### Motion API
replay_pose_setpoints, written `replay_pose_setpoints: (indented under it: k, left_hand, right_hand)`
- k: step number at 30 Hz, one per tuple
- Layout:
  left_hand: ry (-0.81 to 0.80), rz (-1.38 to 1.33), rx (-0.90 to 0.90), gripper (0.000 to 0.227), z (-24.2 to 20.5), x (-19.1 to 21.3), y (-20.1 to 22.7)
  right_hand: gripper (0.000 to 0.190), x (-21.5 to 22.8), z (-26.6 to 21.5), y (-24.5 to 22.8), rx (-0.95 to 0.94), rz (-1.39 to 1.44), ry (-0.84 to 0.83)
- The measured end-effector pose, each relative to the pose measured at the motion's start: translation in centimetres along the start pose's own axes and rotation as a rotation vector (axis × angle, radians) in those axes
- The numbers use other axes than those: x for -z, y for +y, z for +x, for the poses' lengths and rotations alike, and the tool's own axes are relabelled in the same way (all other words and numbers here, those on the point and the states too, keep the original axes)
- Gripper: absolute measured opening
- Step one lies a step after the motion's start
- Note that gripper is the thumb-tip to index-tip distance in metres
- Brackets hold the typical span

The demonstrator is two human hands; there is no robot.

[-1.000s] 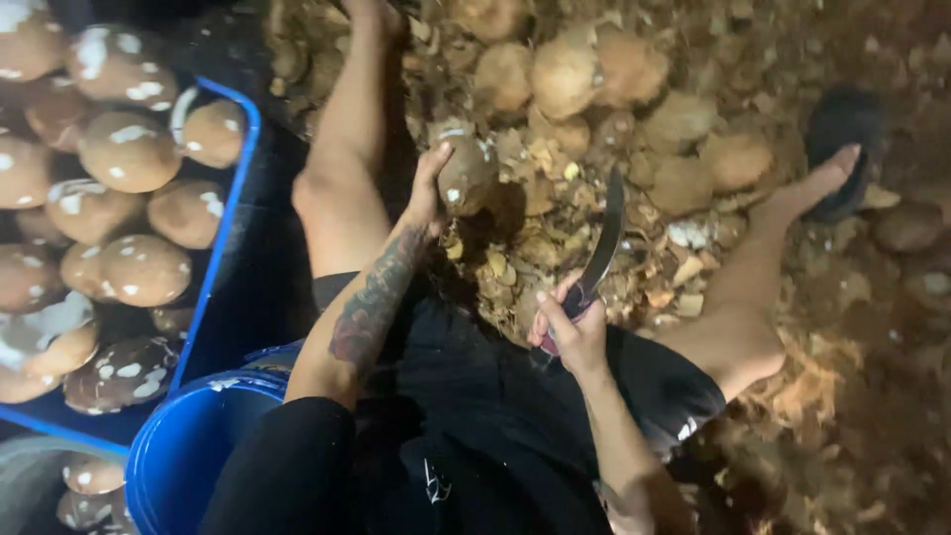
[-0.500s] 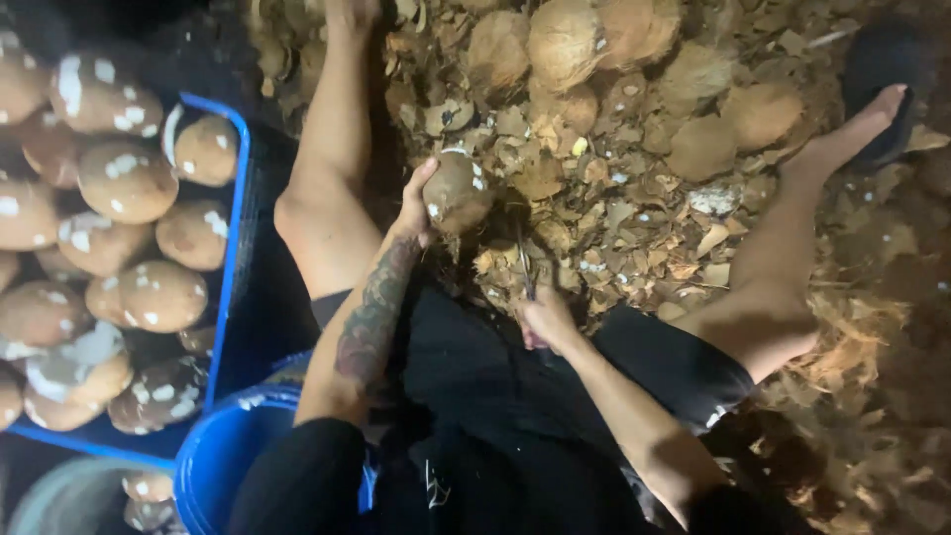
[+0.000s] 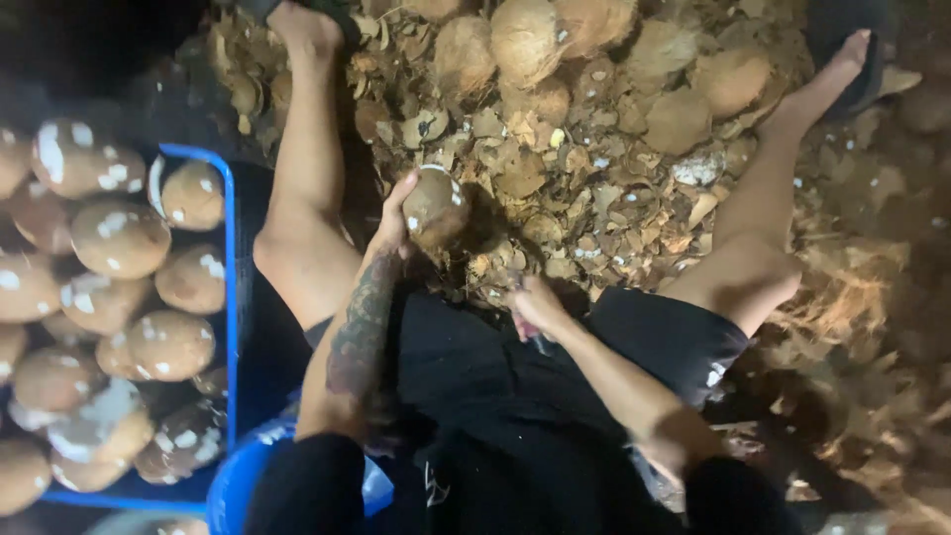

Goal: A person sits on the floor and uses a large knife to shave the outer husk off coconuts before placing them in a crate.

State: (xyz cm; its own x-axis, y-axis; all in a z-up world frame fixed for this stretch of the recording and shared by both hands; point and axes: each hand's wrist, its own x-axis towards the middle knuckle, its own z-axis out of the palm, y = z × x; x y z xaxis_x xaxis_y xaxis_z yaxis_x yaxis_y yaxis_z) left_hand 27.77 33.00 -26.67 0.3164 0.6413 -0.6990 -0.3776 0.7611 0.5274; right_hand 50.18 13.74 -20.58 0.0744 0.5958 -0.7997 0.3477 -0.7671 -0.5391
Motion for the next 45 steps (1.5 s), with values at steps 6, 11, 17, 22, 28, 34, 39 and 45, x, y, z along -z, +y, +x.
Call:
replay_pose_setpoints:
  k: [6,11,17,22,28,34,39,45]
  left_hand:
    - [-0.057,-0.218,-0.103,0.095,0.2,-0.6,-1.1]
    - [0.021,-0.202,-0.056,0.086,-2.4,-3.9,0.1]
    - [0.114,0.225,-0.233,0.091,-3.6,-4.3,-0.7]
    - [0.019,-0.102,-0.026,0.1,-2.2,-3.6,-1.7]
    - [-0.05,-0.129,-0.06,0.095,-0.4,-2.9,-1.4]
    - [-0.05,-0.176,-0.044,0.092,-0.7,-1.4,-2.7]
    - [-0.078,-0.369,-0.025,0.095,-1.5,-0.6,-2.3]
    - [-0.061,-0.091,-0.05,0.083,-0.1,0.2,-2.5]
  right_hand:
    - [0.009,2.2,-4.8,-2.8,0.275,0.02,0.182]
    - [0.023,2.4,-8.2,-5.0,1.173,0.774,-0.073]
    - [0.033,1.9,-6.4,-3.3,0.378,-0.301,0.036]
    - [0.019,2.5,-9.4,-5.0,0.487,0.05,0.023]
    - [0.036,2.3,-5.7,-2.8,1.408,0.615,-0.283]
    - [0.02,1.1,-2.9,0.4,0.223,-0.069,0.013]
    - [0.016,2.9,-6.6,-3.5,0.265,-0.066,0.052]
    - [0.011,4.5,-12.7,-8.8,1.302,0.084,0.274]
